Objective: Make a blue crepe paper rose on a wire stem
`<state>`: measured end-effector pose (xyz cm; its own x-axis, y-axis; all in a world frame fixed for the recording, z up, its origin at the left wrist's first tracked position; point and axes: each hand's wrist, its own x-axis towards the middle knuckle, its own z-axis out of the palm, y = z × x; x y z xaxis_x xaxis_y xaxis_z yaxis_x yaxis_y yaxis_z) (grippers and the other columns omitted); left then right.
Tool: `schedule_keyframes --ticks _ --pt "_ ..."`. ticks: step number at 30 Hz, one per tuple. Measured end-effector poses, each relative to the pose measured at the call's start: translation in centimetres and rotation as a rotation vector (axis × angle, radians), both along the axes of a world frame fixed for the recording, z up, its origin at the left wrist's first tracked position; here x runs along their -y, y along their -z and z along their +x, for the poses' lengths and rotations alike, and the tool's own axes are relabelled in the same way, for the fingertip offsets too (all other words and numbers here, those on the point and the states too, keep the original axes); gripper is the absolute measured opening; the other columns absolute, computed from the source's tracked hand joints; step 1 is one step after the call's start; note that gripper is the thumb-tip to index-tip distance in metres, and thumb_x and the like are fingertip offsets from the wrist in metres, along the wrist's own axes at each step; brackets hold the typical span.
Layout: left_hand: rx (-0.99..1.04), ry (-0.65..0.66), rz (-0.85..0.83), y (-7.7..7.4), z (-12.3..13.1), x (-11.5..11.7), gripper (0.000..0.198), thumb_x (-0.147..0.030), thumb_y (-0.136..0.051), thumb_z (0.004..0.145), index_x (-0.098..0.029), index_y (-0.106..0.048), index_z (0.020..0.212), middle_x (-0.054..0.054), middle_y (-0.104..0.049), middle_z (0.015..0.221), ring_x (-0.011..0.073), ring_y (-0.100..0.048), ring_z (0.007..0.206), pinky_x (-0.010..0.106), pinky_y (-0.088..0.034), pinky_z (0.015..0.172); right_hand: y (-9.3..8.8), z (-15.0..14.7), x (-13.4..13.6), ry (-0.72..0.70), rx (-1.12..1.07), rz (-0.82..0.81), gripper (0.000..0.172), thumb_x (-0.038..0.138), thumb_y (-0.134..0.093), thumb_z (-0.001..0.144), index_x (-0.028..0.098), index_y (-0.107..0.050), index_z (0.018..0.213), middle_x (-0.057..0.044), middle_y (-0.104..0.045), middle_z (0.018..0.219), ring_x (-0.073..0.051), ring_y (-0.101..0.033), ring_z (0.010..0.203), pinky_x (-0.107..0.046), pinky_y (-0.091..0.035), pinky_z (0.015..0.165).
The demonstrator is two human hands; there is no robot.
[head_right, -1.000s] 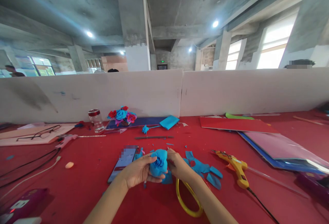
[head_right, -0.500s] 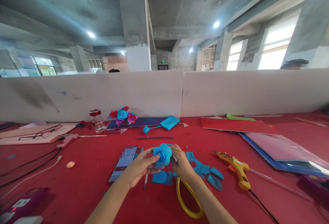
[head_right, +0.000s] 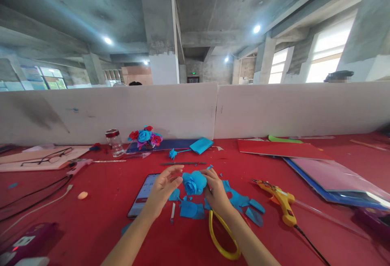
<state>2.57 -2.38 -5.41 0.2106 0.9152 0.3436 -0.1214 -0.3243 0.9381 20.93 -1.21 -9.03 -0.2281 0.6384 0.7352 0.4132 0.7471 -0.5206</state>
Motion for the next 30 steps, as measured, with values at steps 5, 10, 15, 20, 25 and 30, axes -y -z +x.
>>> schedule_keyframes --ticks 5,10,15,20,25,30 --pt "-0.103 0.022 0.081 0.23 0.05 -0.13 0.017 -0.033 -0.063 0.070 -0.017 -0.066 0.076 0.008 -0.057 0.101 0.0219 -0.052 0.095 0.027 -0.040 0.081 -0.55 -0.41 0.44 -0.061 0.056 -0.030 0.030 0.001 -0.038 0.070 0.019 -0.060 0.079 -0.008 -0.058 0.089 -0.019 -0.050 0.081 -0.031 -0.042 0.071" --pt "-0.103 0.011 0.024 0.34 0.43 -0.03 0.024 -0.037 -0.058 0.073 -0.015 -0.061 0.064 0.007 -0.059 0.085 0.0183 -0.054 0.078 0.026 -0.042 0.070 -0.54 -0.59 0.53 -0.093 0.099 -0.036 0.039 -0.002 -0.037 0.063 0.020 -0.062 0.083 -0.008 -0.059 0.091 -0.020 -0.050 0.082 -0.032 -0.043 0.072" --pt "-0.141 0.057 0.016 0.26 0.49 0.13 0.023 -0.036 -0.058 0.073 -0.016 -0.058 0.061 0.006 -0.059 0.084 0.0171 -0.053 0.077 0.023 -0.041 0.068 -0.52 -0.60 0.62 -0.122 0.127 -0.079 0.043 -0.003 -0.037 0.062 0.020 -0.062 0.088 -0.008 -0.058 0.092 -0.020 -0.049 0.084 -0.032 -0.042 0.073" --pt "-0.115 0.090 -0.021 0.43 0.50 -0.06 0.021 -0.036 -0.063 0.068 -0.015 -0.062 0.067 0.007 -0.061 0.085 0.0176 -0.054 0.076 0.022 -0.040 0.064 -0.24 -0.67 0.52 -0.164 0.137 -0.125 0.042 -0.005 -0.037 0.059 0.020 -0.062 0.083 -0.006 -0.058 0.091 -0.019 -0.050 0.083 -0.031 -0.042 0.073" --pt "-0.042 -0.003 -0.088 0.64 0.61 -0.21 0.024 -0.040 -0.059 0.071 -0.016 -0.060 0.077 0.005 -0.061 0.085 0.0160 -0.053 0.076 0.022 -0.040 0.067 -0.05 -0.81 0.34 -0.181 0.116 -0.138 0.029 -0.001 -0.039 0.065 0.019 -0.059 0.073 -0.006 -0.059 0.086 -0.018 -0.050 0.080 -0.030 -0.041 0.073" --pt "-0.130 -0.133 0.119 0.49 0.18 -0.31 0.018 -0.036 -0.063 0.069 -0.018 -0.063 0.069 0.005 -0.056 0.093 0.0179 -0.053 0.084 0.025 -0.039 0.075 -0.49 -0.79 0.34 -0.152 0.015 -0.166 0.020 0.009 -0.040 0.076 0.019 -0.056 0.067 -0.005 -0.058 0.079 -0.017 -0.052 0.075 -0.028 -0.041 0.069"
